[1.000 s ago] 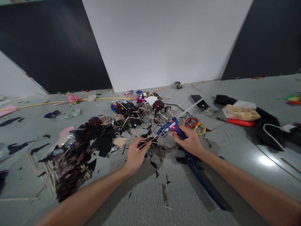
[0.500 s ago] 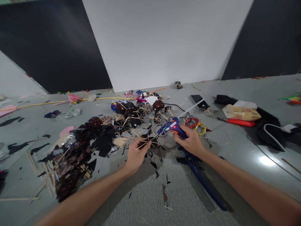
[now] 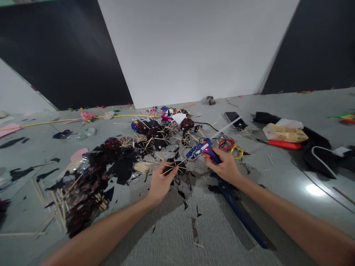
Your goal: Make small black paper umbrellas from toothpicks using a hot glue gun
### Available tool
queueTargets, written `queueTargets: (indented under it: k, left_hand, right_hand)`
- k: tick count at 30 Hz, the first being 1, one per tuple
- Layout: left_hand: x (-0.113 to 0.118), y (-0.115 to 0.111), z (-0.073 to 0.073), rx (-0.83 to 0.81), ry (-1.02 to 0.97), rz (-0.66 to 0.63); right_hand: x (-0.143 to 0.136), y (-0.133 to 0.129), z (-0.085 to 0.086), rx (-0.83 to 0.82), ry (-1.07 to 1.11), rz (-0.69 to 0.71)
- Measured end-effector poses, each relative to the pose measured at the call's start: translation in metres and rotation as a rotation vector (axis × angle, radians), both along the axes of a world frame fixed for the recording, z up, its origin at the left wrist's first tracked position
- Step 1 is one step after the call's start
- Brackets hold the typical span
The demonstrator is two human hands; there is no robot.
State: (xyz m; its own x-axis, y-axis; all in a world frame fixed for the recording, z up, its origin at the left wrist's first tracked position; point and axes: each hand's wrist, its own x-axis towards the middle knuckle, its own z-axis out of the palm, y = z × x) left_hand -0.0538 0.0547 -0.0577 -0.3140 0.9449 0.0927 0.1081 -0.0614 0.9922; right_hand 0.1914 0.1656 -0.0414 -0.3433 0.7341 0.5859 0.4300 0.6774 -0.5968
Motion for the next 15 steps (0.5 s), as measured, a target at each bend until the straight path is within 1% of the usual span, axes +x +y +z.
queueTargets:
  k: [8, 12, 15]
  left_hand:
    - [-0.0003, 0.0007, -0.0003, 0.0, -0.008, 0.013]
    - [0.0015, 0.0011, 0.0011, 0.011, -0.08, 0.02]
    - [0.0027, 0.0012, 0.003, 0.013, -0.09, 0.044]
  right_hand:
    - [0.0003, 0.0001, -0.001, -0.004, 0.0, -0.008]
    - [0.0011, 0.001, -0.0029, -0.013, 0.009, -0.021]
    - [0.0021, 0.0017, -0.004, -0.017, 0.001, -0.038]
